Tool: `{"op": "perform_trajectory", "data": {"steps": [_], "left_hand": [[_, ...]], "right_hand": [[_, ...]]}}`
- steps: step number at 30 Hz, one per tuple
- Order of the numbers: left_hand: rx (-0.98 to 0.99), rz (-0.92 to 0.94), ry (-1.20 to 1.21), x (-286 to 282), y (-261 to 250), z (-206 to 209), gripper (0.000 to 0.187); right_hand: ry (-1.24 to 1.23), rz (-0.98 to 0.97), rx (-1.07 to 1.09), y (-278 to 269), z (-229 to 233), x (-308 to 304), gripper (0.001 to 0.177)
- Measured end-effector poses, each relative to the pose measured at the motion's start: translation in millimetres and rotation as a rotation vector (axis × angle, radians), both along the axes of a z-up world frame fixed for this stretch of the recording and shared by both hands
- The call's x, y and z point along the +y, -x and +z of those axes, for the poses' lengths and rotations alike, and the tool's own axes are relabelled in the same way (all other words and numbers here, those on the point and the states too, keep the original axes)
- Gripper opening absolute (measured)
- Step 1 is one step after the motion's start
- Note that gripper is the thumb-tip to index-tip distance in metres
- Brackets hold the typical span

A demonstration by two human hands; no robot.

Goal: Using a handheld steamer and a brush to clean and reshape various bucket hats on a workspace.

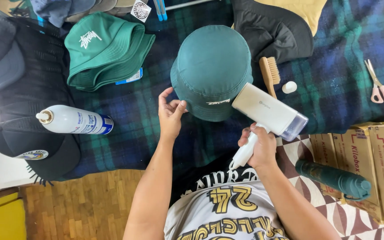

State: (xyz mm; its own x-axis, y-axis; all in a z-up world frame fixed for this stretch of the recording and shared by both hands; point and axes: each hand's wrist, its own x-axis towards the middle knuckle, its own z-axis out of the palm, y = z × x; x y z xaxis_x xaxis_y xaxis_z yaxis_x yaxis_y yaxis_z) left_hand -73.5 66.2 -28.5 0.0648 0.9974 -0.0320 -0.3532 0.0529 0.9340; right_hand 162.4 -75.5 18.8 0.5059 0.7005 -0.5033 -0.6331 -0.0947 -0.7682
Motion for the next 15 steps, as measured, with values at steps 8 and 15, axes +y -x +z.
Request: {"op": "perform_trajectory", "data": {"steps": [8,15], "left_hand": [[0.201,0.012,-0.234,-12.4,-5.9,0.1,0.074],[0.205,0.004,-0.34,-14.2,-7.8,0.8,0.065]], "right_hand": [[-0.087,-0.035,-0.082,17.2,49.1,0.6,0.01],[-0.11,-0.03,-0.098,32.6,2.9,-8.3,0.005]]}}
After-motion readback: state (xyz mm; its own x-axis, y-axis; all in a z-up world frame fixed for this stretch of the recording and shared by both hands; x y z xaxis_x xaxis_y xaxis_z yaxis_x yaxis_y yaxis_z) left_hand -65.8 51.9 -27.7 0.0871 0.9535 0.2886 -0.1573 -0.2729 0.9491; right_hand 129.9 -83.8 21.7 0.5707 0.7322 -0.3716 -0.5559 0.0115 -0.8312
